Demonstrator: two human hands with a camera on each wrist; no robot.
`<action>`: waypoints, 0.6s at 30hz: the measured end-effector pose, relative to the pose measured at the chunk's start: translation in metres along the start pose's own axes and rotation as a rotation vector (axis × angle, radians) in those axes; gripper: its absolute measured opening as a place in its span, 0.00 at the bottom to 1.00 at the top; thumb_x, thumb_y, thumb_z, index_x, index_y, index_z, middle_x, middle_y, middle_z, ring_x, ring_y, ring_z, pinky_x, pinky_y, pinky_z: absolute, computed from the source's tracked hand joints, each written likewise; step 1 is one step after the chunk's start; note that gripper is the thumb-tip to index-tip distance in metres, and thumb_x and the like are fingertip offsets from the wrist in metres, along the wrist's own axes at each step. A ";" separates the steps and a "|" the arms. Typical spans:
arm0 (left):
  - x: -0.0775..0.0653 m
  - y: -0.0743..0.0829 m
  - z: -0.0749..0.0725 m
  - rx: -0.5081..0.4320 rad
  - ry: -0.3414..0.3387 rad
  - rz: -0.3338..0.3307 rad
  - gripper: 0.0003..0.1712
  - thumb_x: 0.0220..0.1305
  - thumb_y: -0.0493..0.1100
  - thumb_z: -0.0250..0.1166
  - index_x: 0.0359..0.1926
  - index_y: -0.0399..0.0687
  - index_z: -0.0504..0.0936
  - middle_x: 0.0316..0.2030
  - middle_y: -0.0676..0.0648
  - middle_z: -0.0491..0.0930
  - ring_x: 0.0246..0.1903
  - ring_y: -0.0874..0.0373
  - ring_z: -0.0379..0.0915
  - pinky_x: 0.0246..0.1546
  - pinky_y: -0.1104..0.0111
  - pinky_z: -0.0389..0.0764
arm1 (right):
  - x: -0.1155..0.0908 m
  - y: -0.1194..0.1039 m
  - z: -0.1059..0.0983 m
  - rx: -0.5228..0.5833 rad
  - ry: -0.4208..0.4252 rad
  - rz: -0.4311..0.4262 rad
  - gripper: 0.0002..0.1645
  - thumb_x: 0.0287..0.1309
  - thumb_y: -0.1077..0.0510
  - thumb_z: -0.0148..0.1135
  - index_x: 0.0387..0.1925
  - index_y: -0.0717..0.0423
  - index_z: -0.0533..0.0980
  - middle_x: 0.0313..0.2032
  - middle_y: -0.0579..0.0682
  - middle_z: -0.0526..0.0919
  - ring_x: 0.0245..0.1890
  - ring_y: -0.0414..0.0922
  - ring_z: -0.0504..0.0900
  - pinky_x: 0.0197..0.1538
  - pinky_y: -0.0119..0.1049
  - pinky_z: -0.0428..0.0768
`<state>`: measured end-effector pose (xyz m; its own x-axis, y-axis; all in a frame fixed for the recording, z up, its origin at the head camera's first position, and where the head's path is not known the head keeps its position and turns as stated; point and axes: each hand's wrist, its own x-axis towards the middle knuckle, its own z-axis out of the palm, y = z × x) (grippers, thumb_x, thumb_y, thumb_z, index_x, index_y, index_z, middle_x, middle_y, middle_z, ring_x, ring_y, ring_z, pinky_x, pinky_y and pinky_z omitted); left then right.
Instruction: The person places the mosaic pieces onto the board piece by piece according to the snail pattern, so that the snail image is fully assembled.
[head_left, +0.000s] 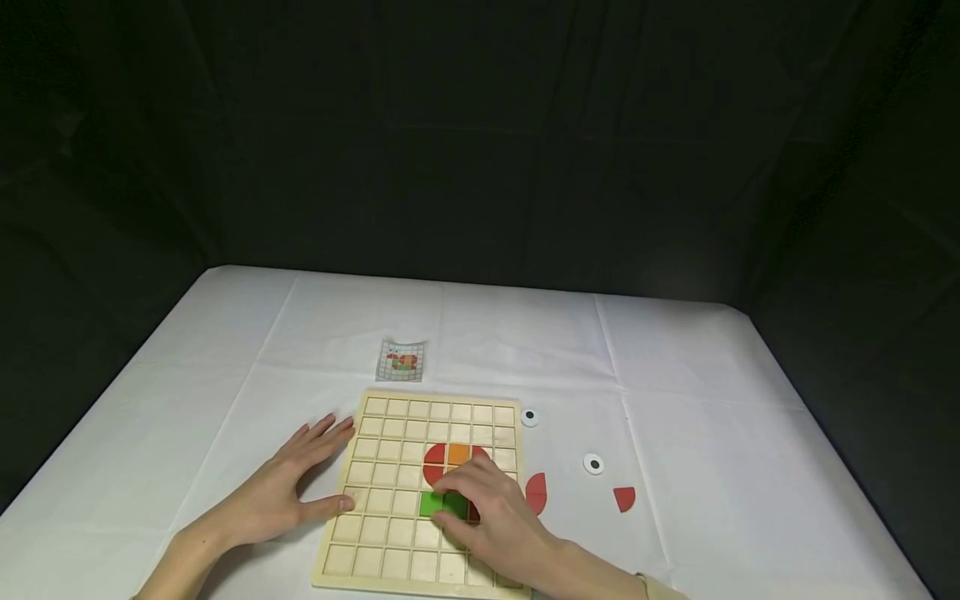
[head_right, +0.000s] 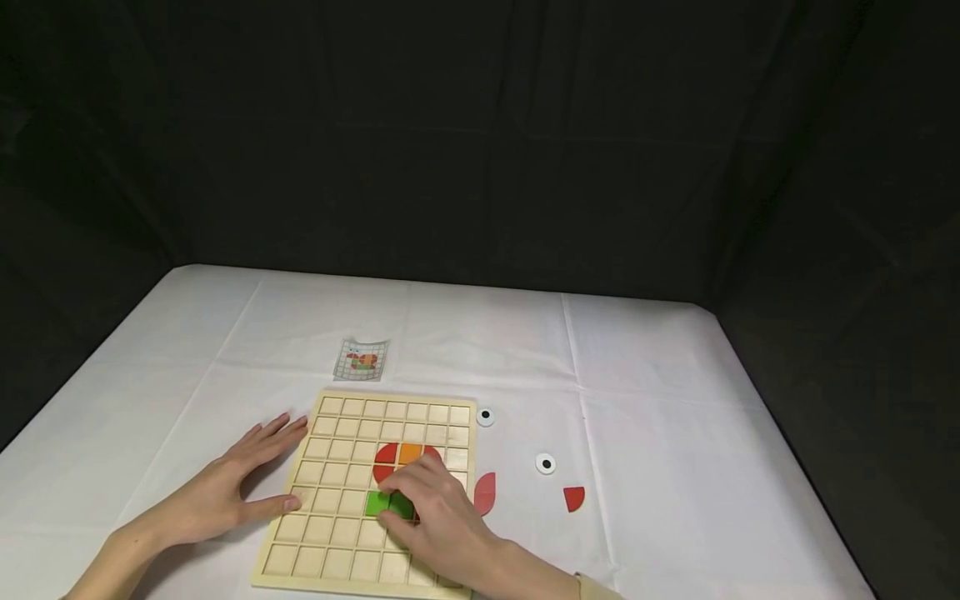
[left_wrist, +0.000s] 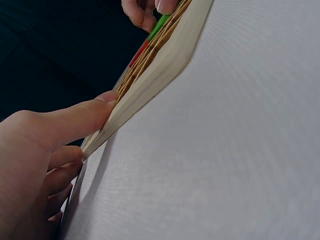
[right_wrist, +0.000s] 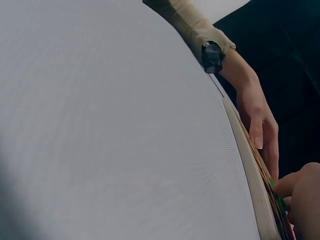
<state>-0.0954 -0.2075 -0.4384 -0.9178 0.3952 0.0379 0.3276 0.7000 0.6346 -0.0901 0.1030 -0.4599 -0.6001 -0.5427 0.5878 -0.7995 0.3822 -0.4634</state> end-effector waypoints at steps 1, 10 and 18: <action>0.000 0.000 0.000 -0.003 -0.005 -0.011 0.52 0.54 0.65 0.72 0.74 0.49 0.64 0.76 0.53 0.58 0.78 0.46 0.42 0.75 0.79 0.30 | 0.000 0.000 0.000 -0.002 0.001 -0.005 0.14 0.54 0.57 0.75 0.42 0.51 0.81 0.39 0.41 0.85 0.41 0.36 0.76 0.44 0.19 0.76; -0.002 -0.003 -0.003 -0.003 -0.002 -0.017 0.52 0.54 0.65 0.72 0.75 0.49 0.64 0.76 0.54 0.58 0.78 0.47 0.41 0.73 0.83 0.28 | 0.004 0.000 0.003 -0.001 0.020 -0.096 0.14 0.56 0.61 0.71 0.46 0.53 0.81 0.42 0.44 0.86 0.43 0.39 0.78 0.47 0.23 0.80; 0.000 -0.003 -0.001 -0.007 0.002 0.018 0.52 0.55 0.64 0.72 0.74 0.48 0.65 0.76 0.53 0.58 0.78 0.47 0.42 0.71 0.86 0.28 | -0.002 0.003 -0.005 0.013 0.077 -0.067 0.13 0.55 0.61 0.72 0.44 0.51 0.82 0.42 0.42 0.85 0.45 0.38 0.79 0.50 0.23 0.78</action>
<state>-0.0963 -0.2102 -0.4400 -0.9123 0.4062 0.0512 0.3425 0.6886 0.6392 -0.0908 0.1087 -0.4596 -0.5458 -0.5073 0.6669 -0.8379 0.3370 -0.4294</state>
